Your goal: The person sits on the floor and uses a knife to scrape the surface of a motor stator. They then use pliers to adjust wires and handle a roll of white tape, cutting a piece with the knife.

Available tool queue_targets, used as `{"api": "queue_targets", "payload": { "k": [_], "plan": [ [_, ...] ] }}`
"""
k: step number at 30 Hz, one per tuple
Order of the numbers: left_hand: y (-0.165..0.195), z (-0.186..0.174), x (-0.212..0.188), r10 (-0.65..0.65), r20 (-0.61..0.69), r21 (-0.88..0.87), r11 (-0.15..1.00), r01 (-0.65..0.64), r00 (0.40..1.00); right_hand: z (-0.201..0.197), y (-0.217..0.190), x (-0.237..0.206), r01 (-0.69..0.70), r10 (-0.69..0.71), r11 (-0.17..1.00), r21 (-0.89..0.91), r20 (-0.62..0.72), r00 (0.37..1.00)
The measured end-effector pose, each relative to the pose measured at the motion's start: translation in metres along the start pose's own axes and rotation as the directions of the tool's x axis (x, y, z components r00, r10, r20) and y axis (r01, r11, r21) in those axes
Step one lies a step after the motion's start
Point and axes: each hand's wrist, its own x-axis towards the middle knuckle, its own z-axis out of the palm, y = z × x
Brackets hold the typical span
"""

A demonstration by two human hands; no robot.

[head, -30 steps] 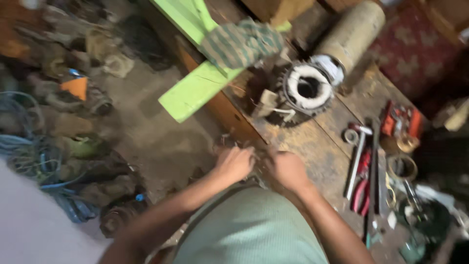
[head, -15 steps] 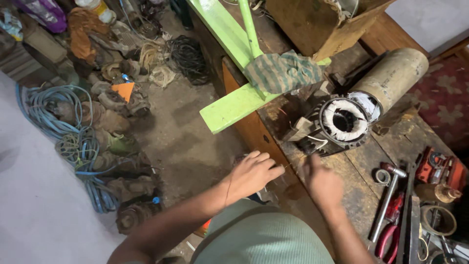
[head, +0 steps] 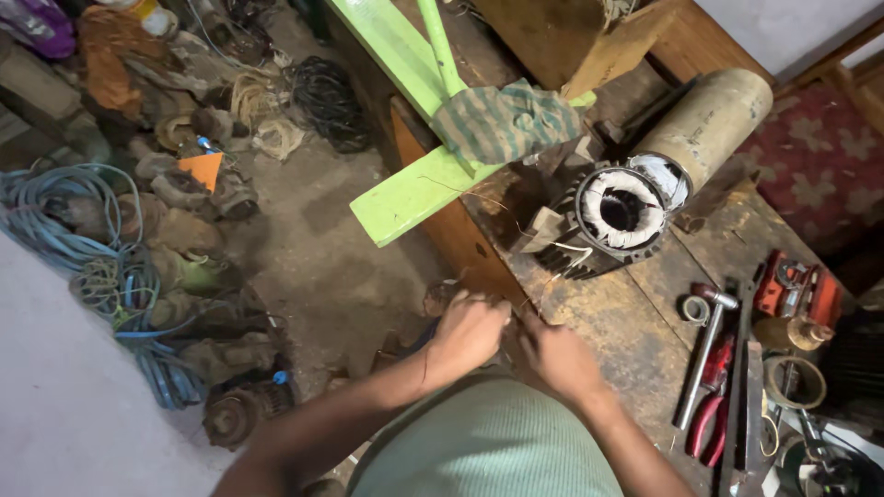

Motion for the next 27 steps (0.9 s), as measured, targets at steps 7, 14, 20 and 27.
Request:
{"api": "queue_targets", "payload": {
  "k": [7, 14, 20, 27],
  "plan": [
    [0.001, 0.022, 0.031, -0.263, 0.391, -0.891, 0.133, 0.434, 0.882, -0.077, -0.013, -0.002, -0.273, 0.282, 0.959, 0.071, -0.29, 0.915],
    [-0.011, -0.06, 0.003, 0.282, -0.117, 0.053, 0.959, -0.277, 0.952, -0.043, -0.038, -0.002, -0.079, 0.066, 0.979, -0.186, -0.079, 0.995],
    [0.002, -0.081, 0.01, 0.296, -0.057, 0.197, 0.94, -0.28, 0.954, -0.028, -0.015, 0.01, -0.055, 0.046, 0.984, -0.168, -0.054, 0.997],
    [0.006, -0.047, 0.007, 0.289, -0.025, 0.308, 0.913, -0.267, 0.957, -0.013, -0.012, 0.008, -0.21, 0.211, 0.948, -0.239, -0.021, 0.977]
  ]
}}
